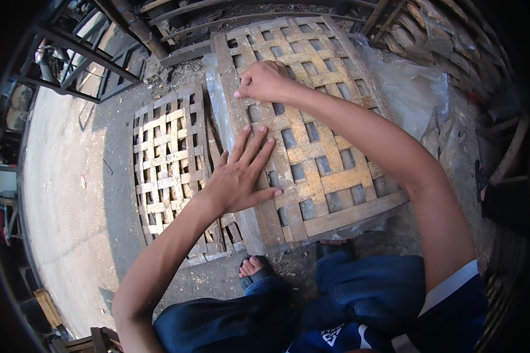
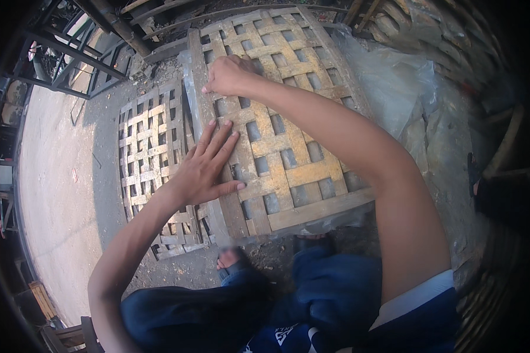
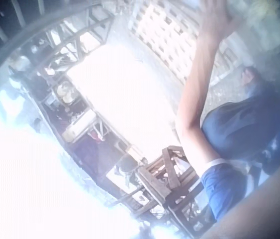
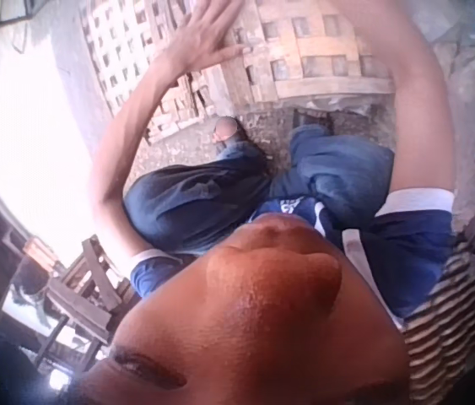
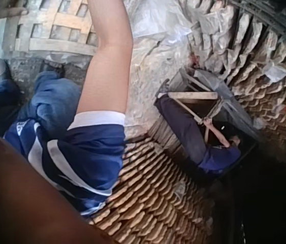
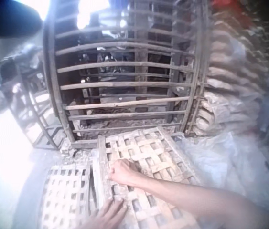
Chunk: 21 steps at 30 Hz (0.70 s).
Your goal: The person removes a plastic sheet from a stack of wooden lattice panels, then picks up one panel and scrapes off dried residue with their fingers. They continue scraping and rubbing the surface of the panel before placing it back on the stack.
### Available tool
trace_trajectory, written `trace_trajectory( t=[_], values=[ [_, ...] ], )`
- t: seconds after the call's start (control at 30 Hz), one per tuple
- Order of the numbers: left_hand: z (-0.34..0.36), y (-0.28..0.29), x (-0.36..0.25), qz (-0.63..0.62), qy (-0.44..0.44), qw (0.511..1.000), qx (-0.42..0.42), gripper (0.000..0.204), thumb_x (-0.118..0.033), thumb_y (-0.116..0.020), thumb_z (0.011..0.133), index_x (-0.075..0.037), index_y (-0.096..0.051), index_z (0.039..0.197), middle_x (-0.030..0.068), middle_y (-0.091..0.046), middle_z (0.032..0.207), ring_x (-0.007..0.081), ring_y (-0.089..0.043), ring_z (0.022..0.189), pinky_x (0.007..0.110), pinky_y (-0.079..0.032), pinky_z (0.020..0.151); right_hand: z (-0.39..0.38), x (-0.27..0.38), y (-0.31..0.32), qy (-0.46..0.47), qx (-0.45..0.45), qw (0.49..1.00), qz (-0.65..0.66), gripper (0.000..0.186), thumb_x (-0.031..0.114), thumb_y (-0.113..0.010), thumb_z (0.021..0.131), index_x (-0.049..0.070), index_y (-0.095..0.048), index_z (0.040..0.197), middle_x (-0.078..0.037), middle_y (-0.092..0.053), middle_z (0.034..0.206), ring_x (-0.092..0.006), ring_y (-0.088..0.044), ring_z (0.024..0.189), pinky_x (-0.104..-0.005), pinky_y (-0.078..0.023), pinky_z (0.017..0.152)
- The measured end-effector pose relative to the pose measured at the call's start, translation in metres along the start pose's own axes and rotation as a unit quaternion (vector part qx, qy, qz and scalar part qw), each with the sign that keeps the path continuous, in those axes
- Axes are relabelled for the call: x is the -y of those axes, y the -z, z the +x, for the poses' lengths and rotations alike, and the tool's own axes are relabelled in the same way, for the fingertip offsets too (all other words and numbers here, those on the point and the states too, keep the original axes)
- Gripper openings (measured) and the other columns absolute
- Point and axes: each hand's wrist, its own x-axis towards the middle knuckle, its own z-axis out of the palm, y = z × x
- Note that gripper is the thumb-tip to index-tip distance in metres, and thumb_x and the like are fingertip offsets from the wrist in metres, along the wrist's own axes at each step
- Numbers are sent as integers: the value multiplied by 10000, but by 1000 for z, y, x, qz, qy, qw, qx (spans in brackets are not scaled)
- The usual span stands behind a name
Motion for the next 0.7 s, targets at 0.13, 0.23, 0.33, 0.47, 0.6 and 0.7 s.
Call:
trace_trajectory(
  t=[0.13, 0.23, 0.33, 0.47, 0.6, 0.7],
  values=[
    [4, 4, -4, -18, 3, 1000, 23, 1010, -735, -469, 872, -61, -157, 1556, 164, -78, 1627, 401, 2, 1497, 611, -253, 1148, -4, -13, -13, 57, -96, 994, -9, 276, 380, -721, 851, 111, -739, 793, -96, -713, 900, -293, -662, 947, -426, -468, 886],
    [2, 2, -1, -14, 3, 1000, 23, 1014, -736, -478, 867, -59, -162, 1555, 167, -82, 1626, 401, 1, 1497, 608, -252, 1150, -2, -22, -30, 147, -194, 969, -37, 250, 350, -704, 855, 110, -714, 785, -85, -685, 937, -295, -617, 1008, -455, -414, 922],
    [2, 1, 0, -15, -6, 1000, 9, 1021, -740, -479, 863, -52, -173, 1551, 172, -90, 1623, 402, -4, 1496, 592, -250, 1157, -6, -27, -34, 175, -209, 960, -67, 226, 294, -635, 904, 76, -683, 865, -97, -627, 1001, -298, -585, 1041, -484, -387, 924],
    [3, 3, -1, -19, -8, 1000, 7, 1011, -739, -466, 870, -41, -185, 1546, 179, -106, 1620, 408, -26, 1494, 580, -248, 1163, -7, -29, -32, 249, -211, 934, -147, 229, 250, -559, 959, 31, -626, 973, -133, -567, 1054, -316, -597, 995, -478, -445, 857],
    [-3, -8, 7, -33, -17, 999, -39, 994, -748, -456, 866, -56, -223, 1541, 159, -117, 1624, 400, -59, 1495, 632, -301, 1108, 0, -25, -20, 212, -201, 952, -87, 232, 249, -527, 978, 24, -581, 990, -164, -538, 1055, -359, -599, 871, -471, -501, 795],
    [-3, -4, 4, -24, -18, 999, -29, 1000, -743, -445, 877, -34, -203, 1540, 185, -126, 1615, 414, -50, 1490, 567, -240, 1173, 13, -58, 24, 198, -321, 923, -73, 223, 244, -531, 970, 30, -595, 962, -150, -561, 972, -352, -599, 871, -451, -486, 795]
  ],
)
